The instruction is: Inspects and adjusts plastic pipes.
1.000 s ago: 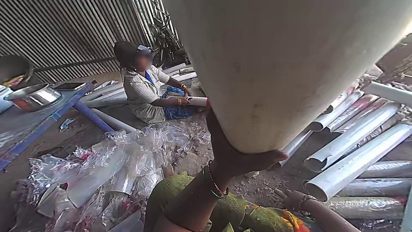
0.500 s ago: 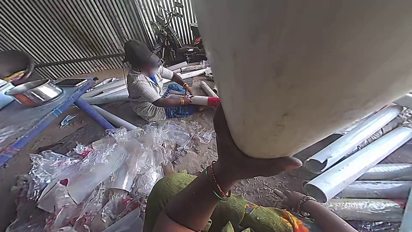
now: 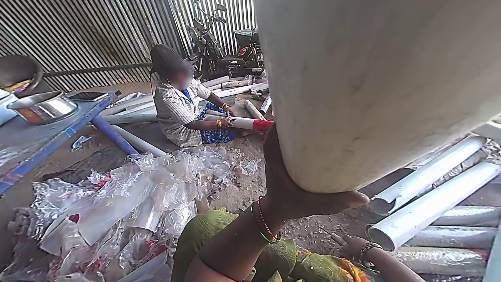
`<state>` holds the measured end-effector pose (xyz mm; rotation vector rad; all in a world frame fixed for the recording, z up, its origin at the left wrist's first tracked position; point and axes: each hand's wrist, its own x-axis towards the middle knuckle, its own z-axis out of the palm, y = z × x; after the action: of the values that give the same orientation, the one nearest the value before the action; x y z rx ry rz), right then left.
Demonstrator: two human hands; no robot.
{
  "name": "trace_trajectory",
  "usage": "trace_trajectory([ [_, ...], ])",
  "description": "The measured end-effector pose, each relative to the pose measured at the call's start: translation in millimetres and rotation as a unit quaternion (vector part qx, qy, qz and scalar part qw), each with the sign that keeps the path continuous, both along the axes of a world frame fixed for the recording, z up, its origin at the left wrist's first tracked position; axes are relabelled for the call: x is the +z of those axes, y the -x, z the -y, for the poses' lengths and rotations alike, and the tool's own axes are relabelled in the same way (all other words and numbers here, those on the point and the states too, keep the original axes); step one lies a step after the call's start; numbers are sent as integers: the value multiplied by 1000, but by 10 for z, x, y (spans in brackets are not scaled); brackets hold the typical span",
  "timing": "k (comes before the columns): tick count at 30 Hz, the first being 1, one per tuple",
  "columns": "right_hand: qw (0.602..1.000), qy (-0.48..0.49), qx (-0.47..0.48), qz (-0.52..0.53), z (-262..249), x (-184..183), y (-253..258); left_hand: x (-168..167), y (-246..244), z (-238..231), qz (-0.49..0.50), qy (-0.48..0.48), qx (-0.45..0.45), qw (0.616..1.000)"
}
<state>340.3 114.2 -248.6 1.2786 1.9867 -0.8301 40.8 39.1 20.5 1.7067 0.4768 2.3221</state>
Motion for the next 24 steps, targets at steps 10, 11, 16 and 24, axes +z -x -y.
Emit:
trace_trajectory([
  [10,987,45,-129,86,313,881,477,-11,1,27,-5,13,-6,1000],
  [11,987,53,-126,82,338,999,527,-8,0,28,-7,11,-6,1000],
  [16,989,44,-102,94,233,632,390,17,3,27,-14,2,1,1000],
  [24,989,51,-96,100,122,374,260,3,-15,38,-12,6,0,1000],
])
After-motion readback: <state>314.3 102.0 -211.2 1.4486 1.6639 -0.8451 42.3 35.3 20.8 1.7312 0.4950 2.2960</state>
